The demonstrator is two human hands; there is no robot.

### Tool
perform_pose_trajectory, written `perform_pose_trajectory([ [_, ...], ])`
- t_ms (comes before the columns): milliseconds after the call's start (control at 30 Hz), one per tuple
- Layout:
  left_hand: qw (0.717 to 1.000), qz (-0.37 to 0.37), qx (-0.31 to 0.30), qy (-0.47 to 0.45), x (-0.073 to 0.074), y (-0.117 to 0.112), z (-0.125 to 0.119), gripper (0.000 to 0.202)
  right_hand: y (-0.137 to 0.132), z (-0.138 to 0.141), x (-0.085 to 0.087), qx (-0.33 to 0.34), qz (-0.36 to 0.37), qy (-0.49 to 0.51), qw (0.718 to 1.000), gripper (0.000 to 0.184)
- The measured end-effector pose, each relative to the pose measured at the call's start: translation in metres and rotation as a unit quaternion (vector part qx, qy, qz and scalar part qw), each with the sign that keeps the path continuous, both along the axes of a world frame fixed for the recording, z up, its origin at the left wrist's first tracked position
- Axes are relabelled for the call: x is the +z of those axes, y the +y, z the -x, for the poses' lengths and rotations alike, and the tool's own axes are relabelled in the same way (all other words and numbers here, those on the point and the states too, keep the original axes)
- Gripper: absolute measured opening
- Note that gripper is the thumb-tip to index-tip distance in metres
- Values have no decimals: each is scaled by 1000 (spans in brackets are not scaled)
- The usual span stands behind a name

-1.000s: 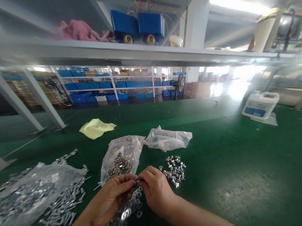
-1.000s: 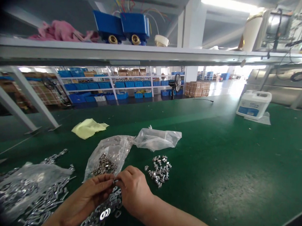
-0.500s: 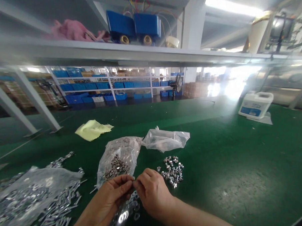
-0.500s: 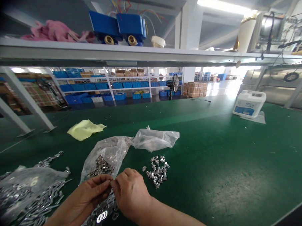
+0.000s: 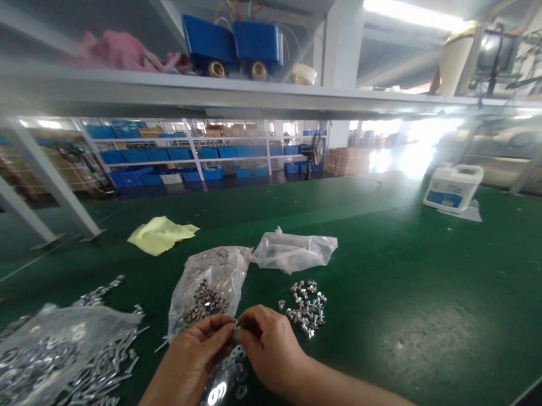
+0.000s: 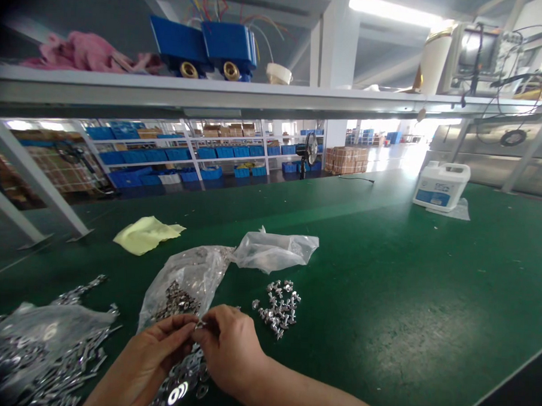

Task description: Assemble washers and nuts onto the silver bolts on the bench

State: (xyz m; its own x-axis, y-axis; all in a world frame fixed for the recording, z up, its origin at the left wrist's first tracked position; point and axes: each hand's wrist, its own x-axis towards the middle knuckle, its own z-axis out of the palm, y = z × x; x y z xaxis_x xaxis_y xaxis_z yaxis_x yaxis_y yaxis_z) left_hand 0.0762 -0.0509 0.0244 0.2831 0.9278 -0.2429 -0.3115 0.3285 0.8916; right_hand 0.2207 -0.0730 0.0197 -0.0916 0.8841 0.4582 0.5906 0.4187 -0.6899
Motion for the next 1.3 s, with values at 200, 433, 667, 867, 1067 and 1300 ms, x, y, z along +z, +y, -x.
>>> perform_pose_trajectory([
  [200, 1000, -4, -19, 23, -5, 2, 3, 28, -2, 0, 3, 21, 18, 26, 999, 11],
  [433, 995, -75, -34, 57, -4, -2, -1, 30, 2, 0, -2, -41, 18, -75, 996, 37],
  [667, 999, -38, -12, 31, 1, -3, -2, 26, -2, 0, 3, -20, 11, -31, 999, 21],
  [867, 996, -68, -42, 31, -2, -2, -1, 29, 2, -2, 2, -19, 50, -59, 997, 40],
  [1067, 993, -109, 0, 51, -3, -3, 0, 27, -5, -1, 4, 17, 18, -50, 998, 19],
  [1300, 990, -134, 0, 45, -5, -7, 1, 28, -5, -1, 3, 43, 8, -17, 999, 14],
])
